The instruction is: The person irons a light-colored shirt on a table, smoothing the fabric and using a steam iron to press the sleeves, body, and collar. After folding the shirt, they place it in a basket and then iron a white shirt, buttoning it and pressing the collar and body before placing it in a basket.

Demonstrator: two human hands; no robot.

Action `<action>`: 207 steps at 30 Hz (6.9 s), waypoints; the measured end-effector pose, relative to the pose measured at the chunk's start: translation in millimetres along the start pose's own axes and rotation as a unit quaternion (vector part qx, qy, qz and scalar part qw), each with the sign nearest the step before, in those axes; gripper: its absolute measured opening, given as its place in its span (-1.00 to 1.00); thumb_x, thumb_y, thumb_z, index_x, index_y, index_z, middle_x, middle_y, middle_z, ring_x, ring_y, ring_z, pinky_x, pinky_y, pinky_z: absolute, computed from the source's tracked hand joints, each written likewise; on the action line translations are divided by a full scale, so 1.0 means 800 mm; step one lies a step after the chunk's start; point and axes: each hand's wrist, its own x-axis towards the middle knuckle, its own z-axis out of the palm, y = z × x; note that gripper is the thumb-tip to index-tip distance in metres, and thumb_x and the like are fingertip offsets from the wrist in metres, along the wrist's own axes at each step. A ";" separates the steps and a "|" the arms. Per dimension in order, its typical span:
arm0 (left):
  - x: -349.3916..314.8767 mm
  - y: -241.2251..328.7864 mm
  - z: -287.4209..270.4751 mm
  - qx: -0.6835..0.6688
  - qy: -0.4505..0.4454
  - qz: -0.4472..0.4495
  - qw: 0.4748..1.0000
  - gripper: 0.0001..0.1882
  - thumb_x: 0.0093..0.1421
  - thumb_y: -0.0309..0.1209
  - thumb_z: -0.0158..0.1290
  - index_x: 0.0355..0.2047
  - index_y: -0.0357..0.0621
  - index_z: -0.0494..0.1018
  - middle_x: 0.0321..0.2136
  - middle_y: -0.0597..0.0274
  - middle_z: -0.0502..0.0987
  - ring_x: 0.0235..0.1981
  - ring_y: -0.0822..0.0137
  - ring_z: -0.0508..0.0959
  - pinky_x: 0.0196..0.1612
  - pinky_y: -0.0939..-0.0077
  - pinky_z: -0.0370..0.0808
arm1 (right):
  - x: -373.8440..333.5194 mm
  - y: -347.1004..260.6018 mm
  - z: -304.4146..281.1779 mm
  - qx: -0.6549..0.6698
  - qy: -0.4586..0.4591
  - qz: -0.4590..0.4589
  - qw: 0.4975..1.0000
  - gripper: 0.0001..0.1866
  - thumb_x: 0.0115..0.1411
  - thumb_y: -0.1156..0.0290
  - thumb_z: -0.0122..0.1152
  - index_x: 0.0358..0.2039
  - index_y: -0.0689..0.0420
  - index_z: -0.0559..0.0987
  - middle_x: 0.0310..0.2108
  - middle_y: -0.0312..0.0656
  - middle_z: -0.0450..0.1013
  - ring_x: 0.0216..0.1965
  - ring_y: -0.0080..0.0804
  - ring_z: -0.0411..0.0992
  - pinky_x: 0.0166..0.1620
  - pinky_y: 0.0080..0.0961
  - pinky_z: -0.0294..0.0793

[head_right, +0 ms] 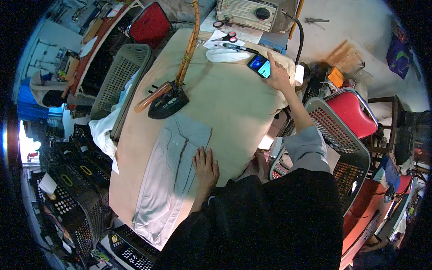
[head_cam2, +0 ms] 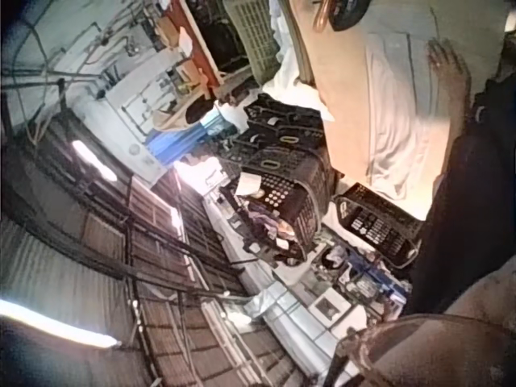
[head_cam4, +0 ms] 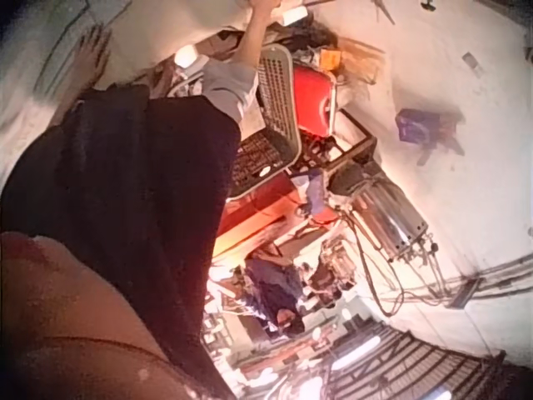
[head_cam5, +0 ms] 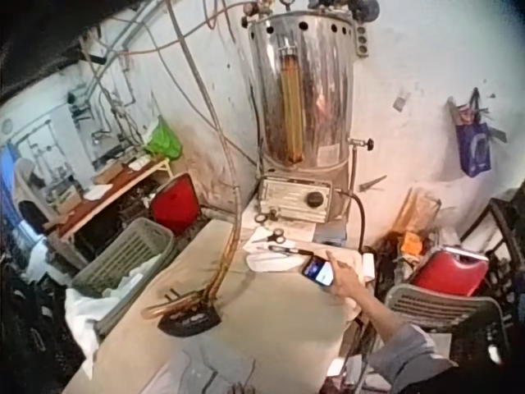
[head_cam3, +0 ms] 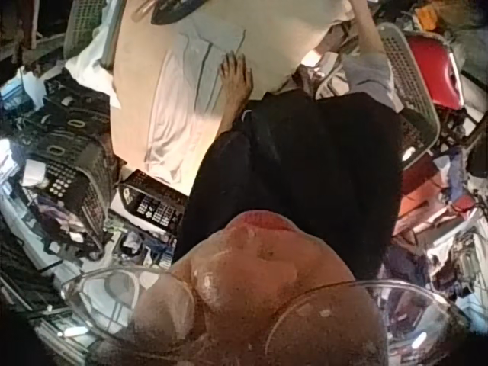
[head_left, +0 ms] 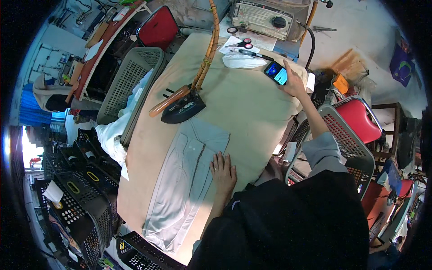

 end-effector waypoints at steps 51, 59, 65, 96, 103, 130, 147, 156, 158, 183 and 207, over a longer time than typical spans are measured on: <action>-0.007 0.074 -0.250 -0.652 0.202 0.000 0.731 -0.78 0.12 -0.50 -0.03 -0.24 -0.26 0.23 -0.44 0.08 0.45 -0.49 0.37 0.48 -0.40 0.53 0.47 | -0.227 -0.318 -0.158 0.646 0.193 -0.243 0.697 -0.84 0.13 0.56 -0.08 -0.24 0.25 0.32 -0.37 -0.08 0.31 -0.50 -0.54 0.27 -0.50 -0.69 0.31; 0.028 0.032 -0.180 -0.663 0.086 -0.171 0.723 -0.85 0.17 -0.40 -0.08 -0.34 -0.24 0.33 -0.43 0.14 0.46 -0.46 0.38 0.49 -0.39 0.52 0.48 | -0.191 -0.239 -0.080 0.634 -0.178 -0.033 0.752 -0.89 0.11 0.55 0.01 -0.34 0.26 0.46 -0.34 -0.23 0.37 -0.49 -0.61 0.34 -0.45 -0.69 0.39; 0.052 0.006 -0.138 -0.639 0.051 -0.203 0.740 -0.82 0.10 -0.44 0.00 -0.28 -0.19 0.31 -0.41 0.20 0.46 -0.42 0.42 0.47 -0.35 0.57 0.43 | -0.120 -0.202 -0.052 0.519 -0.387 -0.037 0.761 -0.87 0.07 0.55 0.05 -0.33 0.23 0.49 -0.36 -0.26 0.43 -0.39 -0.58 0.39 -0.28 -0.62 0.43; -0.339 -0.164 -0.119 0.018 0.442 -0.512 0.737 -0.80 0.04 -0.55 -0.06 -0.27 -0.26 0.37 -0.28 0.05 0.44 -0.21 0.12 0.42 -0.13 0.37 0.33 | -0.192 -0.337 0.113 0.138 -0.067 -0.455 0.877 -0.66 0.00 0.47 0.03 -0.15 0.17 0.40 -0.05 0.00 0.26 -0.02 -0.06 0.21 0.04 -0.16 0.12; -0.425 -0.219 -0.162 0.075 0.451 -0.509 0.729 -0.78 0.05 -0.52 -0.08 -0.26 -0.29 0.38 -0.28 0.00 0.44 -0.20 0.08 0.42 -0.14 0.36 0.32 | -0.022 -0.422 0.111 -0.081 0.185 -0.444 0.873 -0.49 0.03 0.45 0.03 0.05 -0.01 0.24 -0.11 -0.06 0.30 -0.09 -0.16 0.27 -0.03 -0.13 0.16; -0.362 -0.340 -0.195 0.168 0.211 -0.378 0.886 -0.63 0.07 -0.29 -0.06 -0.14 -0.22 0.32 -0.10 0.02 0.33 -0.02 0.08 0.28 0.08 0.16 0.09 | -0.194 -0.469 0.181 -0.073 -0.213 -0.504 0.834 -0.44 0.09 0.19 -0.02 0.10 0.09 0.18 0.15 0.08 -0.02 0.21 0.00 -0.14 0.15 0.04 -0.14; -0.368 -0.330 -0.210 -0.083 0.134 -0.258 0.953 -0.74 -0.02 -0.34 0.04 -0.34 -0.24 0.42 -0.32 0.05 0.48 -0.23 0.04 0.43 -0.13 0.31 0.34 | -0.389 -0.581 0.202 0.080 -0.335 -0.606 0.718 -0.71 -0.02 0.39 0.04 -0.21 0.05 0.39 -0.27 -0.14 0.32 -0.22 -0.20 0.30 -0.21 -0.29 0.24; -0.339 -0.407 -0.228 -0.218 0.030 -0.287 0.932 -0.73 0.12 -0.28 -0.08 -0.36 -0.25 0.43 -0.62 0.10 0.41 -0.55 0.36 0.37 -0.40 0.43 0.33 | -0.398 -0.633 0.151 0.097 -0.134 -0.689 0.705 -0.49 -0.06 0.50 0.02 -0.02 -0.01 0.28 -0.02 -0.06 0.19 -0.02 -0.18 0.19 -0.03 -0.14 0.12; -0.335 -0.406 -0.234 -0.217 -0.003 -0.302 0.928 -0.71 0.12 -0.26 -0.08 -0.36 -0.28 0.42 -0.61 0.10 0.43 -0.54 0.36 0.37 -0.39 0.44 0.32 | -0.408 -0.640 0.148 0.099 -0.138 -0.708 0.686 -0.43 -0.08 0.51 0.03 0.03 -0.03 0.24 0.03 -0.04 0.14 0.03 -0.17 0.15 0.00 -0.09 0.08; -0.393 -0.390 -0.226 -0.055 -0.017 -0.217 0.975 -0.47 -0.01 -0.31 0.00 0.01 -0.16 0.25 0.11 0.04 0.13 0.13 0.17 0.14 0.17 0.29 0.06 | -0.410 -0.632 0.201 0.246 -0.042 -0.535 0.807 -0.88 -0.04 0.42 0.09 -0.48 0.18 0.44 -0.48 -0.18 0.30 -0.39 -0.24 0.30 -0.37 -0.31 0.26; -0.373 -0.413 -0.198 -0.090 0.146 -0.372 0.912 -0.73 0.15 -0.22 -0.15 -0.37 -0.20 0.29 -0.41 -0.13 0.46 -0.34 -0.09 0.45 -0.29 0.12 0.34 | -0.497 -0.634 0.205 0.275 -0.176 -0.334 0.884 -0.79 -0.04 0.29 0.14 -0.53 0.14 0.38 -0.55 -0.15 0.38 -0.37 -0.16 0.29 -0.22 -0.24 0.10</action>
